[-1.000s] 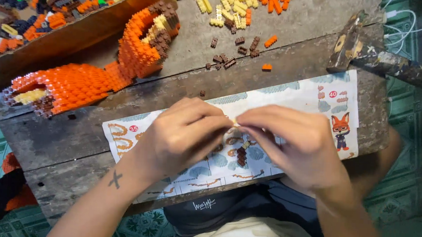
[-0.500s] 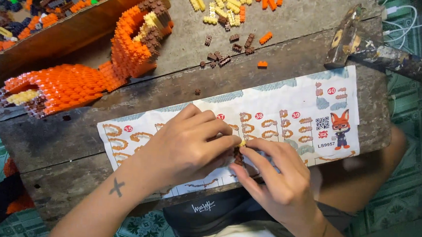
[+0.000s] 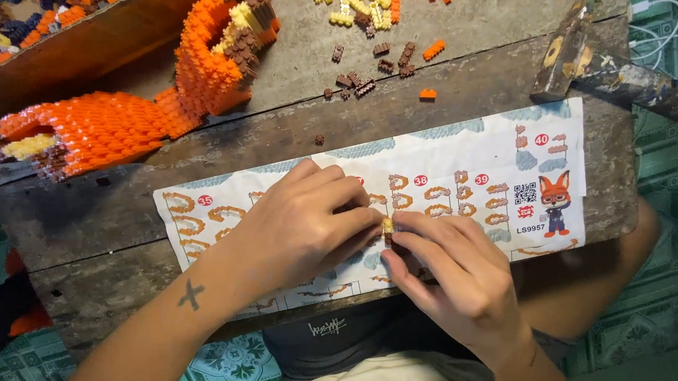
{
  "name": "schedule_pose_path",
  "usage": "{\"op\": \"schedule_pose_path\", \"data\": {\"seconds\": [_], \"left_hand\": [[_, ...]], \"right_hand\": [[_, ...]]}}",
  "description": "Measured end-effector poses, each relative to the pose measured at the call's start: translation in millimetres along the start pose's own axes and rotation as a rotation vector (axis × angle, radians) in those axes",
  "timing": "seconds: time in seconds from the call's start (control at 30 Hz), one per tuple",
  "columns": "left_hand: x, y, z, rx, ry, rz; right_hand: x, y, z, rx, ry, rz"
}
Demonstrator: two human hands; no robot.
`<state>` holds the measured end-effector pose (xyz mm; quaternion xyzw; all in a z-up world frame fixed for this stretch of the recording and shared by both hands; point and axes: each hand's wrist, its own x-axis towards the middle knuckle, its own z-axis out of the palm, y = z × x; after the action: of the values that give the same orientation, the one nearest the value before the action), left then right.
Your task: The person uses a hammer to tap and separate a large orange micro-bead assembly, then consults an instruction sheet and assembles small brown, yellow, and orange bead pieces into a curved segment. The person places the completed segment next to the larger assembly.
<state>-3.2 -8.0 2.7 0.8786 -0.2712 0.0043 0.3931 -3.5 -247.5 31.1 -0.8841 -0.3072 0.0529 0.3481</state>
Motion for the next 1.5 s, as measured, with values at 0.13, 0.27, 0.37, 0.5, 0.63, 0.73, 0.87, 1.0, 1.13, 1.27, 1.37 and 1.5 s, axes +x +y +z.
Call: {"op": "schedule_pose_path", "data": {"seconds": [0.13, 0.27, 0.37, 0.5, 0.63, 0.73, 0.87, 1.0, 1.13, 1.27, 1.37, 1.5], "left_hand": [[-0.8, -1.5, 2.7, -0.006, 0.011, 0.004], [-1.9, -1.7, 4.6, -0.02, 0.022, -0.006], [-1.8, -1.5, 4.7, -0.015, 0.022, -0.016], [-1.6, -1.5, 3.4, -0.01, 0.004, -0.016], [-1.0, -1.2, 3.4, -0.013, 0.007, -0.015], [-1.3, -1.2, 4.3, -0.014, 0.008, -0.027], [-1.5, -1.9, 5.4, -0.005, 0.003, -0.034], [-1.1, -1.2, 5.8, -0.001, 0.001, -0.044], [-0.3, -0.6, 4.4, -0.004, 0.007, -0.039], [-0.6, -1.1, 5.2, -0.003, 0.011, -0.037], [-0.5, -1.0, 5.1, 0.001, 0.014, -0.034], [0.0, 0.2, 4.1, -0.004, 0.015, -0.043]], "right_hand": [[-1.0, 0.5, 1.4, -0.019, 0.01, -0.026], [-0.1, -0.1, 2.8, -0.005, 0.02, -0.03], [-2.6, 1.9, 6.0, 0.055, 0.058, 0.01], [-7.1, 5.1, 10.6, 0.101, 0.128, 0.07], [-5.9, 3.1, 10.6, 0.103, 0.146, 0.09], [-4.8, 2.5, 10.5, 0.103, 0.143, 0.097], [-3.2, 3.1, 11.1, 0.094, 0.123, 0.071], [-4.3, 4.7, 12.3, 0.07, 0.119, 0.06], [-5.1, 5.9, 12.6, 0.063, 0.118, 0.051], [-2.9, 3.5, 10.9, 0.073, 0.105, 0.06], [-2.0, 3.5, 10.0, 0.078, 0.105, 0.055], [-1.9, 4.2, 9.1, 0.081, 0.094, 0.062]]}}
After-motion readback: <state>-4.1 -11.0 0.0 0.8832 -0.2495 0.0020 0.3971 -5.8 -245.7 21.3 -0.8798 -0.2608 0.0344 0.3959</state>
